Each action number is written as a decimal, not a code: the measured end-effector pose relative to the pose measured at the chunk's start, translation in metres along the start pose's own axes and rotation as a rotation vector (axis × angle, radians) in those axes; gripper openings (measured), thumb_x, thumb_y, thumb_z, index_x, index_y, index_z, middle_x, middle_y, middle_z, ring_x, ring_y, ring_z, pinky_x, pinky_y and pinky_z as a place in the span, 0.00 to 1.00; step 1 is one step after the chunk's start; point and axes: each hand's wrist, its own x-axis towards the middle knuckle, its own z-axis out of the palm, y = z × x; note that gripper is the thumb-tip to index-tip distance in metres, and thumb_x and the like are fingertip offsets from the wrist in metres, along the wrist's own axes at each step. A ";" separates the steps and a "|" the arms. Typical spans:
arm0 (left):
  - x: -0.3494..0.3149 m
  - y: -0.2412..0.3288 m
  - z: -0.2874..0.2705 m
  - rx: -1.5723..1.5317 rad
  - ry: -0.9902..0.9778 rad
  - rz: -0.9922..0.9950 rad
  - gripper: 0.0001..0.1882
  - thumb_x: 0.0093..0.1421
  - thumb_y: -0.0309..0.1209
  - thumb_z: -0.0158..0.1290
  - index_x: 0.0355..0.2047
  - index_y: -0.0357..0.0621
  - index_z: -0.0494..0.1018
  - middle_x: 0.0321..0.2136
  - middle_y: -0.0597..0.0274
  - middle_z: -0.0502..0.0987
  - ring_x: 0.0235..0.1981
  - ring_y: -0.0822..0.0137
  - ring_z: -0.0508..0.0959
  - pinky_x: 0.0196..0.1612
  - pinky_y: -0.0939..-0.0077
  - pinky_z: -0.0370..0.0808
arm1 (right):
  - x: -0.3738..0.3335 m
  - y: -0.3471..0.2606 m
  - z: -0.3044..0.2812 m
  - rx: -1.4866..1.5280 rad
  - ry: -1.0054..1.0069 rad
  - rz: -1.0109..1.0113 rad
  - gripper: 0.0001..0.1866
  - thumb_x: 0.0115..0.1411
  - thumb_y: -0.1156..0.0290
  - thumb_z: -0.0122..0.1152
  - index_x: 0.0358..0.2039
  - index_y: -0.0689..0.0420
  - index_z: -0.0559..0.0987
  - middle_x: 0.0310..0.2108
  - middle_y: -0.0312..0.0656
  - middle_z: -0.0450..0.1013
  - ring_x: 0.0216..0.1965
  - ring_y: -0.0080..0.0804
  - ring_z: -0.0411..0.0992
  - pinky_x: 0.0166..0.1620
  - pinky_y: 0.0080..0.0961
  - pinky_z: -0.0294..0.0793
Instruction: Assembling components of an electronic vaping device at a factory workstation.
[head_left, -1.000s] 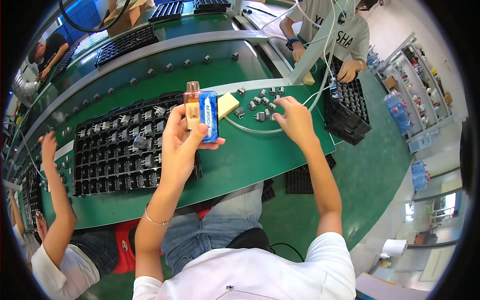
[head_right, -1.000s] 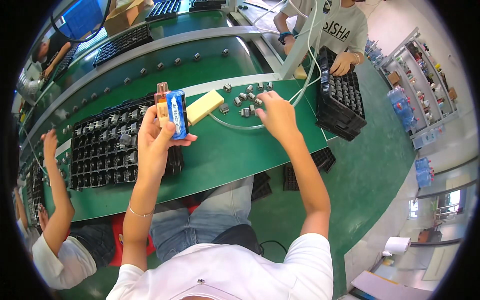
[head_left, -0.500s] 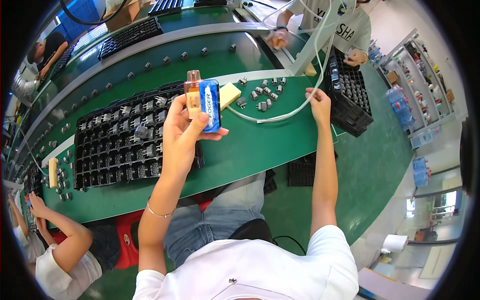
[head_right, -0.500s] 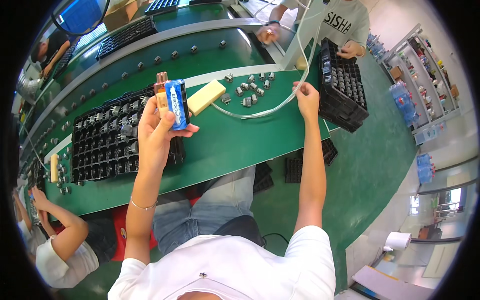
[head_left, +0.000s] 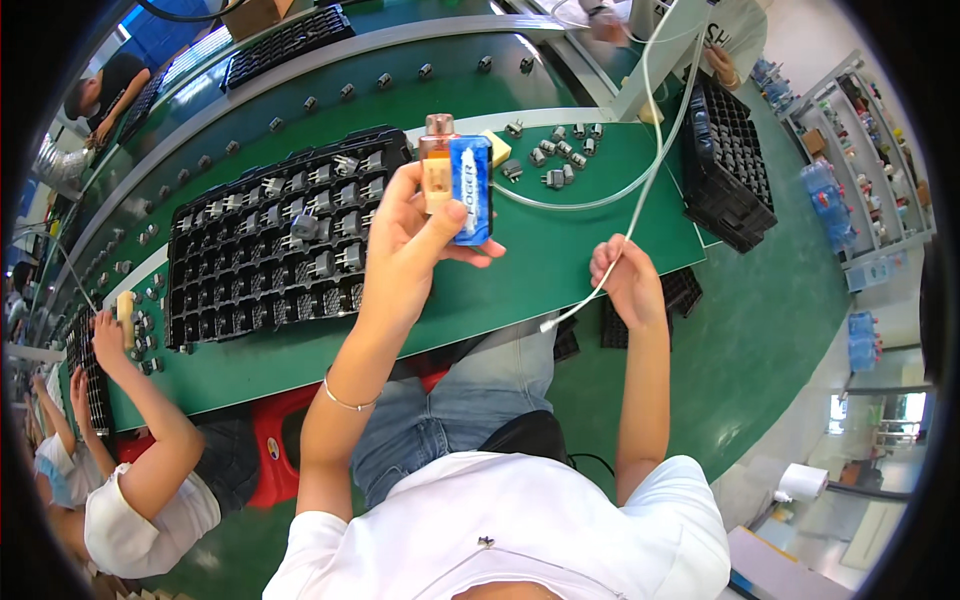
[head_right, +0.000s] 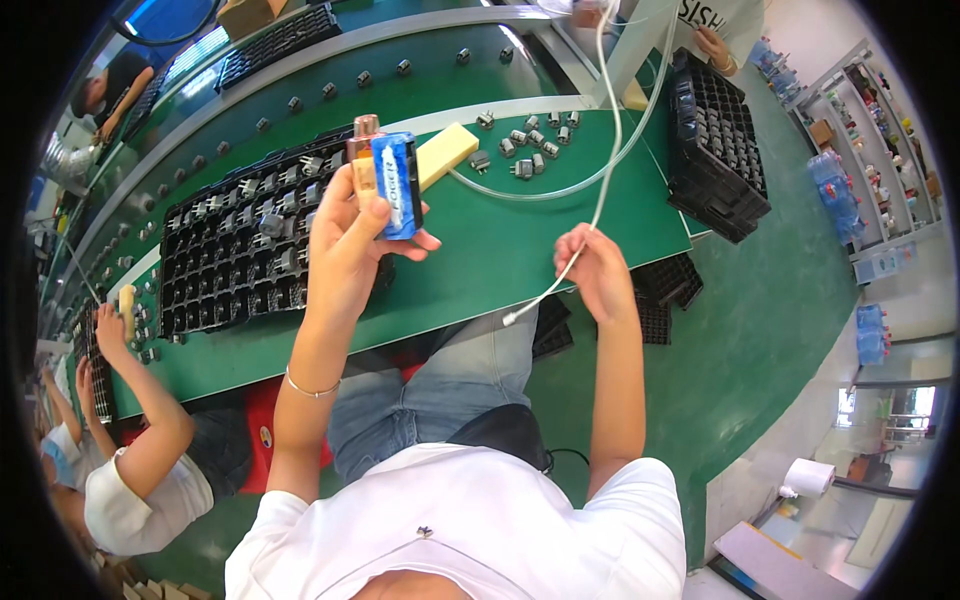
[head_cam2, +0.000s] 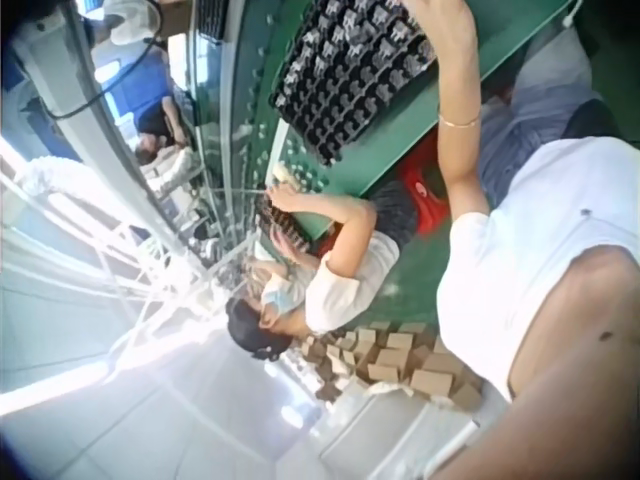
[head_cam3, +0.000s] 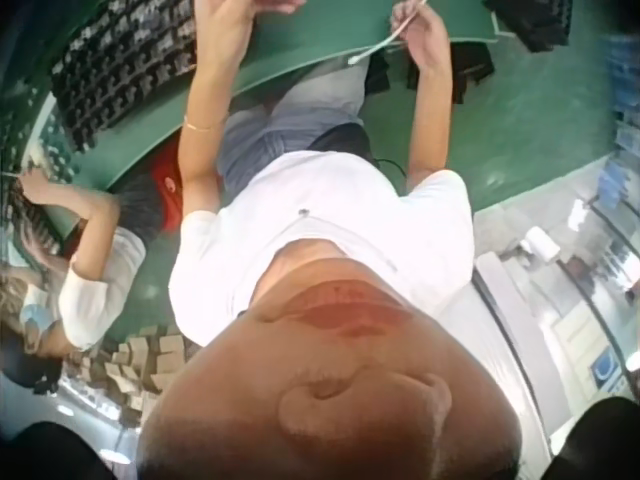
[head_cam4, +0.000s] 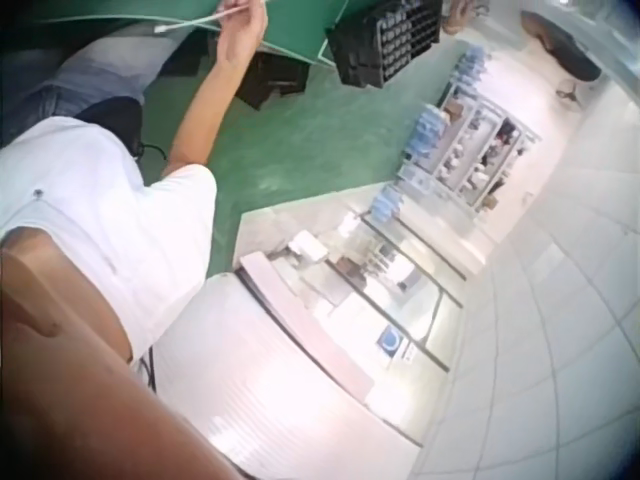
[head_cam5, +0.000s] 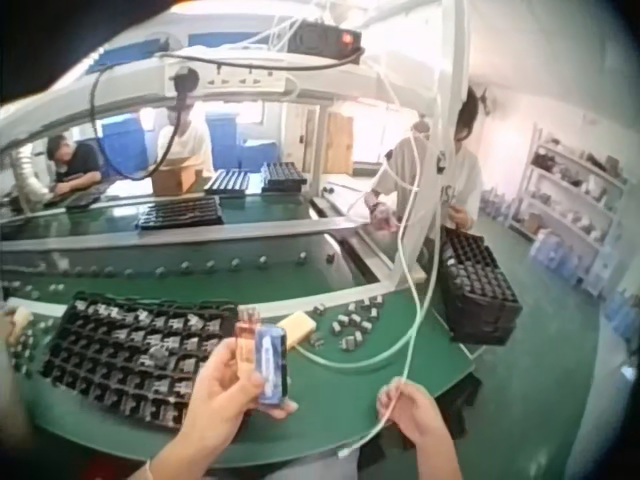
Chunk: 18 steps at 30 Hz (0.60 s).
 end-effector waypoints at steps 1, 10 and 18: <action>-0.002 0.000 -0.002 0.009 -0.047 -0.048 0.23 0.64 0.35 0.55 0.54 0.37 0.63 0.38 0.51 0.78 0.26 0.62 0.83 0.26 0.76 0.81 | 0.001 0.001 0.021 0.019 -0.037 0.009 0.15 0.70 0.59 0.46 0.27 0.52 0.65 0.24 0.34 0.61 0.25 0.24 0.61 0.29 0.21 0.63; -0.044 0.013 0.021 -0.003 -0.467 -0.492 0.22 0.63 0.32 0.57 0.52 0.38 0.63 0.36 0.61 0.76 0.24 0.74 0.80 0.22 0.85 0.76 | 0.028 -0.037 0.147 0.511 -0.039 -0.268 0.16 0.73 0.57 0.42 0.33 0.53 0.70 0.24 0.33 0.62 0.25 0.21 0.60 0.27 0.19 0.62; -0.043 0.013 0.012 -0.280 -0.295 -0.281 0.23 0.63 0.33 0.57 0.54 0.35 0.65 0.34 0.59 0.77 0.22 0.71 0.80 0.16 0.84 0.72 | 0.044 -0.034 0.137 0.394 -0.162 -0.305 0.20 0.73 0.55 0.42 0.49 0.57 0.74 0.43 0.44 0.76 0.39 0.29 0.73 0.37 0.26 0.74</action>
